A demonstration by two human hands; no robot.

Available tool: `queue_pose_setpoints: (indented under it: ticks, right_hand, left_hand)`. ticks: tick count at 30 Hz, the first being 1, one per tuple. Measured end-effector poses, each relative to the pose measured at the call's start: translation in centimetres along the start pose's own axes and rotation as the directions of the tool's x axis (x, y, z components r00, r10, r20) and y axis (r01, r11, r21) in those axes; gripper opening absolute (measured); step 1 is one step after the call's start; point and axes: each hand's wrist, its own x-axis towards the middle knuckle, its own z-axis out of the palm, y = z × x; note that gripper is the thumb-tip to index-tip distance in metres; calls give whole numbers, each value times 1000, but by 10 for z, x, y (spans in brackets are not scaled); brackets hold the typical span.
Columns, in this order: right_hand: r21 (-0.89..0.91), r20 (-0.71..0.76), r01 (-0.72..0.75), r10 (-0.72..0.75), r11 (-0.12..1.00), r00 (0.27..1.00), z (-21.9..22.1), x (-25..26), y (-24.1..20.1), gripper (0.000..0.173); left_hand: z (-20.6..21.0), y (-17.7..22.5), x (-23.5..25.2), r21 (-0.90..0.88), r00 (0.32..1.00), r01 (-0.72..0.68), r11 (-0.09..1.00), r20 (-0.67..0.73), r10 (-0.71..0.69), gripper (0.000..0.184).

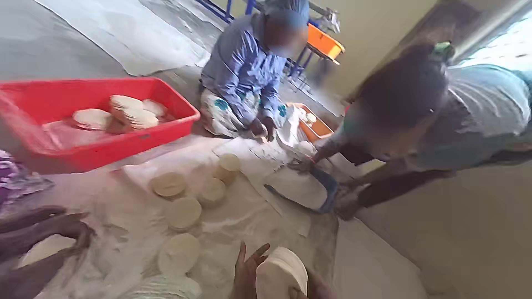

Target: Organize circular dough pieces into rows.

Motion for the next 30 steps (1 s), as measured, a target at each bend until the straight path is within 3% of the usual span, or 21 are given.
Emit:
queue_pose_setpoints:
  ticks: [3,6,8,12,13,16,18,20,22,24,27,30]
  right_hand:
    - [236,91,-102,83,966,992,-22,3,-6,32]
    - [314,96,-241,221,918,970,-43,13,20,25]
    - [333,110,-350,333,875,937,-55,18,43,25]
    - [445,167,-453,425,773,890,-71,11,80,28]
    - [467,174,-466,438,752,882,-73,7,85,28]
    - [473,120,-458,460,753,880,-74,-2,92,29]
    - [370,-46,-388,434,844,900,-70,-6,91,27]
    - [132,-192,-330,350,935,917,-63,-4,79,40]
    - [-92,-258,-263,232,960,938,-52,-7,59,58]
    - [-261,-297,-141,59,955,953,-43,-16,39,64]
    - [-290,-327,90,-187,953,927,-45,-42,24,65]
    - [-267,-270,111,-185,957,945,-55,-61,26,79]
  left_hand:
    - [26,0,-11,-97,984,173,980,54,-169,89]
    - [22,-5,-15,-107,922,304,947,284,-264,99]
    - [16,-6,-16,-42,907,332,942,290,-306,94]
    - [17,-18,-26,238,934,249,939,197,-298,34]
    - [15,-20,-25,301,925,247,921,210,-317,34]
    - [12,-28,-20,408,902,259,876,223,-370,54]
    - [12,-36,-20,398,911,279,874,179,-372,49]
    - [17,-48,-20,280,945,300,912,39,-323,33]
    - [24,-58,-14,74,951,297,952,-113,-288,52]
    - [33,-60,-11,-35,973,215,976,-80,-217,69]
    - [38,-60,-15,-27,993,98,995,64,-96,84]
    - [33,-75,-29,-53,989,139,989,60,-136,83]
